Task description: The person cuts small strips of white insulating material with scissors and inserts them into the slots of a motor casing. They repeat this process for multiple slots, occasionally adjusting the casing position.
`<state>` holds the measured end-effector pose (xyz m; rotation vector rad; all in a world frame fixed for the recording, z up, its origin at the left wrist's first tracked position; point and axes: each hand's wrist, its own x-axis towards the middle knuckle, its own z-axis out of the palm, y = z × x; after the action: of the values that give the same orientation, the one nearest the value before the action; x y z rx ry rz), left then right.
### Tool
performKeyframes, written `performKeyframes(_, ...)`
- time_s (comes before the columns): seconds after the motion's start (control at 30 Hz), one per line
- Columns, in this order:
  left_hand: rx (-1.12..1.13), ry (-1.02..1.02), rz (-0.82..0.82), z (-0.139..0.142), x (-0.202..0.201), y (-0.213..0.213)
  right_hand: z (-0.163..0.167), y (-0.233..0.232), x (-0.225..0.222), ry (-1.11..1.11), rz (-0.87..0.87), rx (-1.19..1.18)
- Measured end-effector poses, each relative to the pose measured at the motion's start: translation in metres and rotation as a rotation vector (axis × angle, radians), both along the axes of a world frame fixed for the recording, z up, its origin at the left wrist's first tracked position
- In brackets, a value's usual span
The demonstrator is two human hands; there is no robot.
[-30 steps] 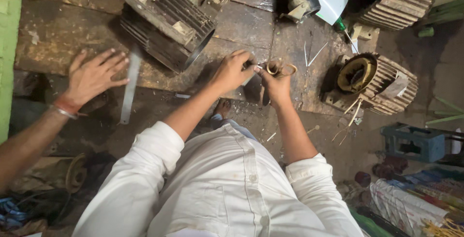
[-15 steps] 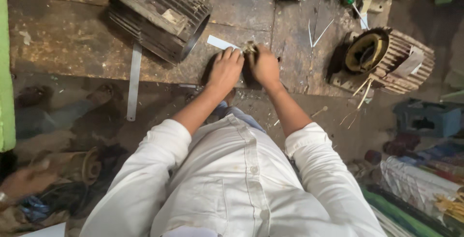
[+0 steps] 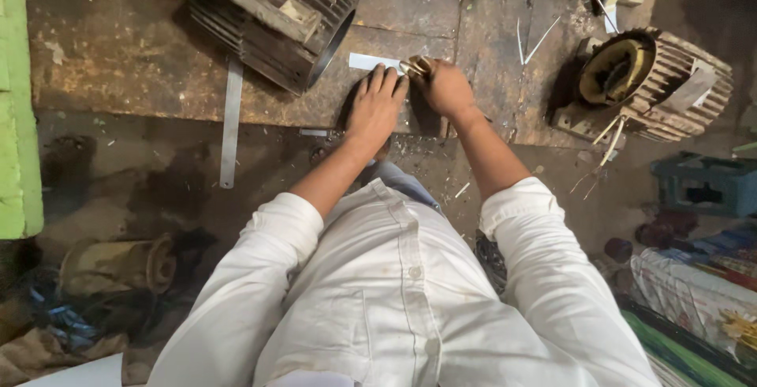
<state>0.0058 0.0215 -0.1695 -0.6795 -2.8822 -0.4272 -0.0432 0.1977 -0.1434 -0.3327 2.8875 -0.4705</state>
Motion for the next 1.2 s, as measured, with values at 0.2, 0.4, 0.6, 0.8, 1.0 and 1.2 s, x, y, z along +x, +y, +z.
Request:
performKeyframes(0.2,-0.013,-0.054,-0.001,0.009,-0.009,0.009,0.005,-0.009,0.003,0.236,0.003,0.125)
performKeyframes(0.4,-0.023,-0.084,-0.102,0.015,-0.022,0.01,0.009,0.016,-0.039,0.012,-0.099,-0.19)
performKeyframes(0.6,0.014,-0.033,-0.204,0.034,-0.052,0.009,0.028,0.024,-0.017,0.427,-0.186,-0.256)
performKeyframes(0.8,0.669,-0.055,0.112,0.088,-0.057,0.013,0.084,-0.001,0.017,0.48,-0.003,-0.432)
performKeyframes(1.0,0.896,-0.244,0.319,0.139,-0.041,-0.007,0.099,-0.017,0.019,0.632,0.17,-0.615)
performKeyframes(1.2,0.472,-0.046,0.306,0.175,-0.022,-0.05,0.07,-0.044,0.02,0.367,0.087,-0.9)
